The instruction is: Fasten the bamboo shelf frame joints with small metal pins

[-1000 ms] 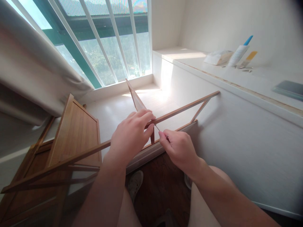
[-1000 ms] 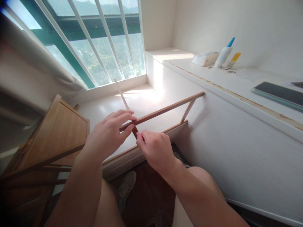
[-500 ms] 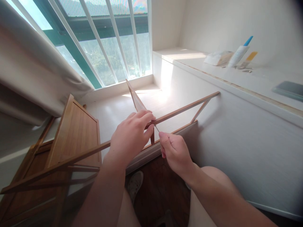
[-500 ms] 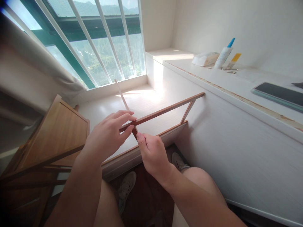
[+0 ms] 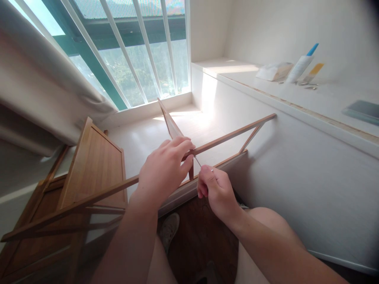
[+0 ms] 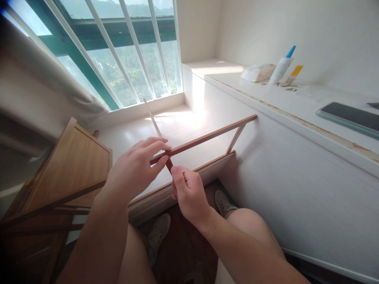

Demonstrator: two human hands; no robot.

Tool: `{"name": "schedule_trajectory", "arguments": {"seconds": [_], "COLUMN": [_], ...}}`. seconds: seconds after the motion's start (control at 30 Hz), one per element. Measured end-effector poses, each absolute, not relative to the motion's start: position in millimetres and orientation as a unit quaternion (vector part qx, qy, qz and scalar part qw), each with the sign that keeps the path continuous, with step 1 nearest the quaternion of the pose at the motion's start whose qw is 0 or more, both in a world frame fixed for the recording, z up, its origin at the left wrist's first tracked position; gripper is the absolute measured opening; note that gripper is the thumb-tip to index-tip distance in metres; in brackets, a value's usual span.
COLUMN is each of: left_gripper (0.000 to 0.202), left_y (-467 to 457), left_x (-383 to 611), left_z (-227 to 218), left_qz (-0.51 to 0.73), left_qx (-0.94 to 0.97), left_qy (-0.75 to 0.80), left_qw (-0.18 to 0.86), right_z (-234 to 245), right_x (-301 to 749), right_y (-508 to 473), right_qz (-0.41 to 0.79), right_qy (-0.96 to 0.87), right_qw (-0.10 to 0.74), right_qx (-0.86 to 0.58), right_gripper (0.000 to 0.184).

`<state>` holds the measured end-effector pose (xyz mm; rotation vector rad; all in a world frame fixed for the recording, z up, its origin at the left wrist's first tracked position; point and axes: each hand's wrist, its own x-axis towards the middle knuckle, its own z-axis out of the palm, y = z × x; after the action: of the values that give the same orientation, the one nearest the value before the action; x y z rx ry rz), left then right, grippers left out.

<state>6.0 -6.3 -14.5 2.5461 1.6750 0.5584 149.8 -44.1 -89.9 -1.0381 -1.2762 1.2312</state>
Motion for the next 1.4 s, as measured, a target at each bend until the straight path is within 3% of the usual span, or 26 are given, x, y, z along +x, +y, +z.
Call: {"name": "schedule_trajectory", "arguments": {"seconds": [0.17, 0.47, 0.8, 0.93, 1.17, 1.4], "left_gripper": [0.018, 0.024, 0.023, 0.023, 0.023, 0.023], "left_y": [-8.0, -8.7, -8.8, -9.4, -8.7, -8.6], "left_x": [5.1, 6.8, 7.0, 6.9, 7.7, 7.0], "left_z": [-13.3, -13.7, -13.1, -14.0, -13.4, -12.8], "left_qz": [0.185, 0.185, 0.187, 0.187, 0.180, 0.180], "left_qx": [0.822, 0.826, 0.824, 0.824, 0.824, 0.824], "left_qy": [0.538, 0.531, 0.534, 0.535, 0.536, 0.537], "left_qw": [0.025, 0.028, 0.030, 0.026, 0.025, 0.021], "right_z": [-90.8, -96.5, -88.4, -88.4, -94.2, -95.5], "right_x": [155.2, 154.1, 168.2, 169.8, 167.2, 164.8], "right_y": [-46.2, -46.3, -36.8, -36.0, -41.3, -41.8], "right_qz": [0.413, 0.378, 0.162, 0.170, 0.303, 0.214], "right_qy": [-0.588, -0.590, -0.726, -0.727, -0.686, -0.710], "right_qw": [0.514, 0.521, 0.433, 0.437, 0.452, 0.457], "right_qx": [-0.469, -0.487, -0.510, -0.502, -0.482, -0.492], "right_gripper": [0.044, 0.040, 0.029, 0.028, 0.040, 0.038]}}
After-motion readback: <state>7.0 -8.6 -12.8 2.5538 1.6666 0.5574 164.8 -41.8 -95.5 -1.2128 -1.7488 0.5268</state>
